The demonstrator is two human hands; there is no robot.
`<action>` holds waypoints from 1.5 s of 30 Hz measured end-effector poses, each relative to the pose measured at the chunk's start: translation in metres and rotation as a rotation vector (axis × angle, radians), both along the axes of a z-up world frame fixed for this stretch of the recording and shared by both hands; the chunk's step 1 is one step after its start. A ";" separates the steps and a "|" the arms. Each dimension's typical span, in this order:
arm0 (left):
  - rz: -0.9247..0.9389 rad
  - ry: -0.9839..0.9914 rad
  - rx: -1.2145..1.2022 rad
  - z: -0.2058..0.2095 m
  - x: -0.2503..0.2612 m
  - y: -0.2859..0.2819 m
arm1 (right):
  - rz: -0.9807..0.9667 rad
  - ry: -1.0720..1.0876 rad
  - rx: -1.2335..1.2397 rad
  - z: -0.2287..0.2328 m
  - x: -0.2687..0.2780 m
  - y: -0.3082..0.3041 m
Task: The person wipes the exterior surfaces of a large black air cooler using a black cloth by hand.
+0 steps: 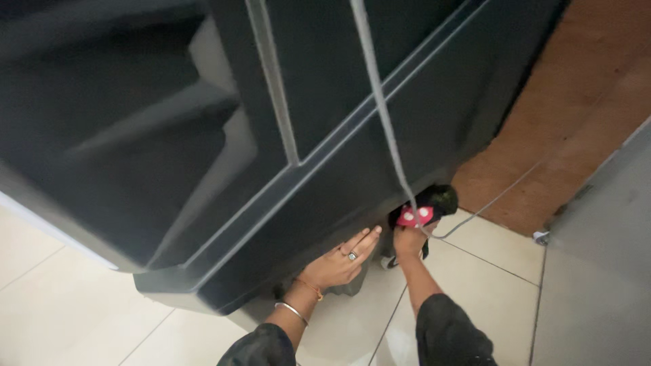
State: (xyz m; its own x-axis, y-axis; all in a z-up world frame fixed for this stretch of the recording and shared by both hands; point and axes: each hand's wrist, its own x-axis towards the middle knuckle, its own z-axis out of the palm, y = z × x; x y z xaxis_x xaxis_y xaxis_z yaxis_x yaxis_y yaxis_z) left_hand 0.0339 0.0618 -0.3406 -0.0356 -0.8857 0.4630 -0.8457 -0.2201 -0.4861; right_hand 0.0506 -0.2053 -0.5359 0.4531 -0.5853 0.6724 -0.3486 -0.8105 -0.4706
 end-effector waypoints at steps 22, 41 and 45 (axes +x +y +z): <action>-0.449 0.710 -0.515 0.032 -0.043 0.031 | 0.550 -0.644 0.489 0.143 -0.083 0.178; -0.087 0.840 -0.204 0.061 -0.098 0.054 | 0.638 -0.111 0.275 0.093 -0.107 0.234; -0.163 0.658 -0.318 0.081 -0.113 0.057 | 0.612 -0.120 0.259 0.100 -0.104 0.237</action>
State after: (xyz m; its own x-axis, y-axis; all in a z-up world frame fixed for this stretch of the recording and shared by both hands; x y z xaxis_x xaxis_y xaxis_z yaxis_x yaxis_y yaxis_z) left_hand -0.0791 0.1185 -0.2596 0.2176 -0.7126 0.6670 -0.9738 -0.1127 0.1973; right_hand -0.0539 0.0316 -0.4360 0.6853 -0.3961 0.6111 0.2045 -0.7007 -0.6835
